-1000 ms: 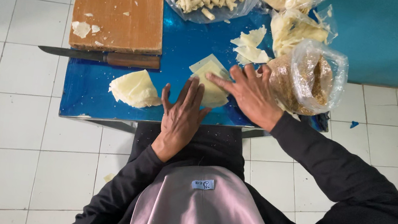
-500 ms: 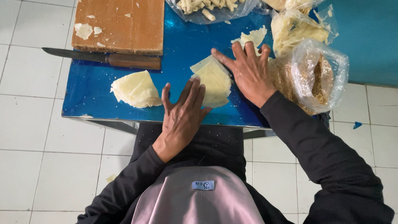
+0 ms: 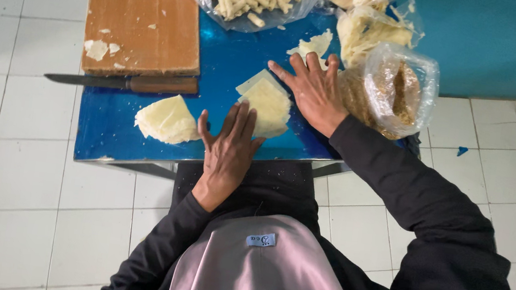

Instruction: The person sits at a low blue table and folds square pastry wrappers around a pinch of brown filling taken from a plastic bag, rolling each wrapper into a filled roll and placing the finished rolls with a pile of similar rolled snacks. The person repeats this folding and rolling cycle throughout the clip.

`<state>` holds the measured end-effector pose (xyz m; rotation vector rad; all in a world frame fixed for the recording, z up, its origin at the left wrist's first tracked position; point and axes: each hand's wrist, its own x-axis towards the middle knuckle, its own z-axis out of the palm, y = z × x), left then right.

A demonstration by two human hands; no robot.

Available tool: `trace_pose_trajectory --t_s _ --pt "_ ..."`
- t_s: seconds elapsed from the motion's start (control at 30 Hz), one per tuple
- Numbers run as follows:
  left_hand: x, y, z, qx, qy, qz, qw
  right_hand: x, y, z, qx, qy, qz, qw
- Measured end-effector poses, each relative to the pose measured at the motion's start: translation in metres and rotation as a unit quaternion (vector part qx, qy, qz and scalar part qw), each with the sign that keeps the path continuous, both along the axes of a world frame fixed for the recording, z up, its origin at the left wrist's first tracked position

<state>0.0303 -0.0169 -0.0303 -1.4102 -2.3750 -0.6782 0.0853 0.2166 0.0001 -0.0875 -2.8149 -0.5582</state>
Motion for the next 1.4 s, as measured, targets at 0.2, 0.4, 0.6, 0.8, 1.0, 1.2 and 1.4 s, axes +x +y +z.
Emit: trace_pose_trajectory --t_s 0.2,0.4,0.6,0.8,1.0,1.2,1.4 --pt "-0.002 0.001 -0.001 -0.008 0.013 0.004 1.000 -0.004 -0.018 -0.015 -0.005 -0.012 0.015 1.000" --pt "-0.007 0.000 0.003 0.010 0.001 -0.016 1.000 0.018 0.030 0.031 -0.013 0.084 -0.044 0.995" --pt "-0.010 -0.003 0.011 0.043 -0.022 -0.023 0.999 0.127 0.102 0.087 -0.121 0.047 -0.155 0.979" --pt "-0.004 -0.004 0.015 0.051 -0.065 0.051 0.995 0.118 0.128 0.020 -0.069 -0.022 -0.221 0.973" --pt "-0.005 -0.004 0.014 0.061 -0.063 0.056 0.995 0.114 0.127 0.012 -0.122 -0.147 -0.251 0.949" --pt "-0.006 -0.001 0.014 0.081 -0.083 0.047 0.992 0.105 0.144 0.021 -0.296 -0.160 -0.330 0.882" --pt "-0.006 0.003 0.010 0.108 -0.099 0.029 0.989 0.133 0.164 0.027 -0.305 -0.053 -0.263 0.914"
